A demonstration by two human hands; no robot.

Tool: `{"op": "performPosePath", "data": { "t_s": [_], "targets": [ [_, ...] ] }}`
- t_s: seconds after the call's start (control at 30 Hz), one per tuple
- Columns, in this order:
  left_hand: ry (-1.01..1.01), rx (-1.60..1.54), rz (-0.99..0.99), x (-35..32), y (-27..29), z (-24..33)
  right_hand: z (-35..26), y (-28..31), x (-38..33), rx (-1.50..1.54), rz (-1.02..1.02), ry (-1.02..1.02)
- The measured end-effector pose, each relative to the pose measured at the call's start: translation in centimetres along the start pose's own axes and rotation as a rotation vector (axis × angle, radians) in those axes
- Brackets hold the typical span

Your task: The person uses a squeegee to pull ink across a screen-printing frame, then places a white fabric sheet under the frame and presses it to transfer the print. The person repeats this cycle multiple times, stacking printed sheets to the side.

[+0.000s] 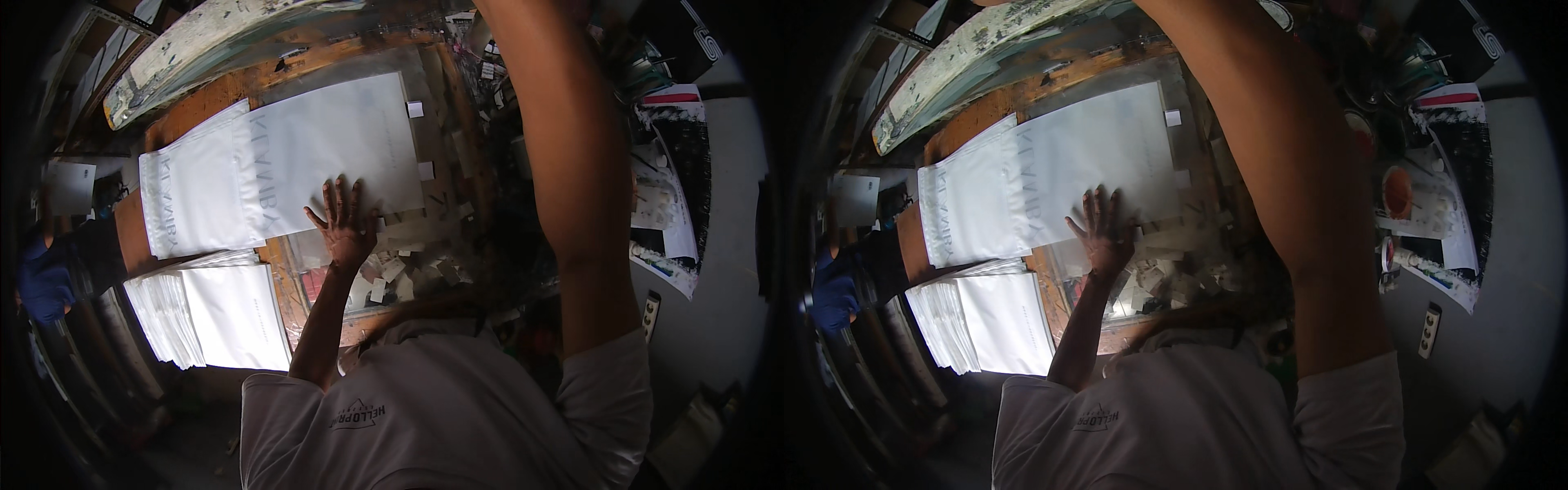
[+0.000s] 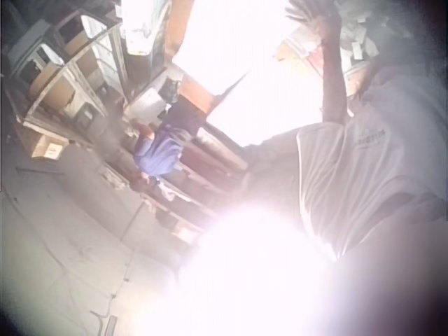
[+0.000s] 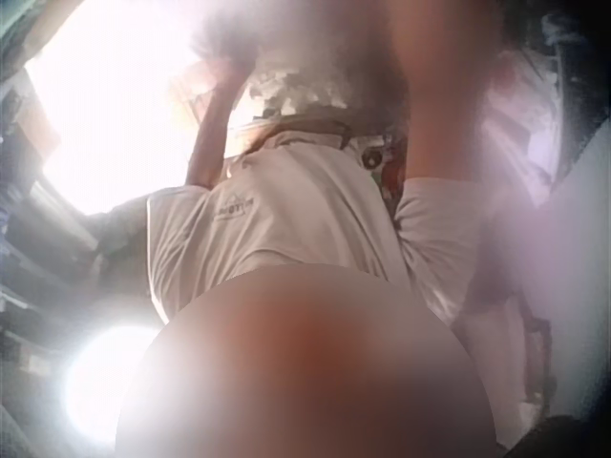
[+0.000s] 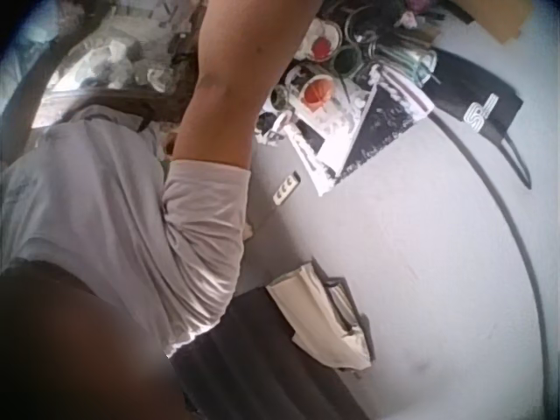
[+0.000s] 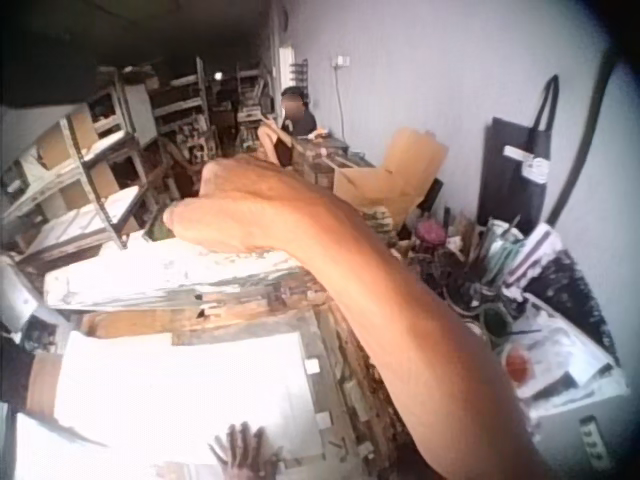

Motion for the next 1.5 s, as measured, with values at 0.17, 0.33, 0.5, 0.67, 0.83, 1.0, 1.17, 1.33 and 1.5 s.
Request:
{"op": "performPosePath", "data": {
  "t_s": [0.17, 0.33, 0.5, 0.67, 0.83, 1.0, 1.17, 1.33, 1.5],
  "targets": [
    [-0.023, -0.056, 0.034, 0.6, 1.2, 0.9, 1.1, 0.5, -2.0, 0.248, 0.018, -0.002],
    [0.092, -0.724, 0.262, 0.0, 10.7, 2.5, 0.4, -9.9, -8.2, 0.052, 0.373, 0.102],
    [0.671, -1.981, 0.158, -7.3, 10.8, 2.8, 0.0, -24.3, -21.4, 0.074, 0.272, 0.082],
    [1.062, -1.874, -0.088, -8.6, 5.0, 0.5, 1.2, -31.6, -24.7, 0.553, 0.031, -0.213],
    [1.275, -1.941, -0.052, -8.3, 4.4, 0.7, 0.3, -31.2, -25.8, 0.152, 0.046, -0.006],
    [1.239, -1.955, -0.107, -8.4, 3.7, 0.2, 1.2, -33.7, -24.5, 0.275, 0.089, -0.111],
    [1.313, -1.948, -0.058, -7.9, 4.3, 0.5, 4.6, -34.7, -17.2, 0.238, 0.133, -0.071],
    [1.366, -1.940, -0.029, -7.5, 5.0, 0.7, 9.6, -36.0, -6.6, -0.010, 0.147, -0.046],
    [1.327, -1.975, -0.029, -7.8, 4.8, 0.2, 12.6, -32.6, 0.9, 0.120, 0.026, -0.125]
  ]
}}
Point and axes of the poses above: each hand's wrist, its own x-axis towards the middle knuckle, its own y-axis out of the back of the hand, z = x × y, the point moved 1 cm from there along x, towards the middle knuckle, and after that the axes turned 2 degrees about z, right-handed, at the moved point
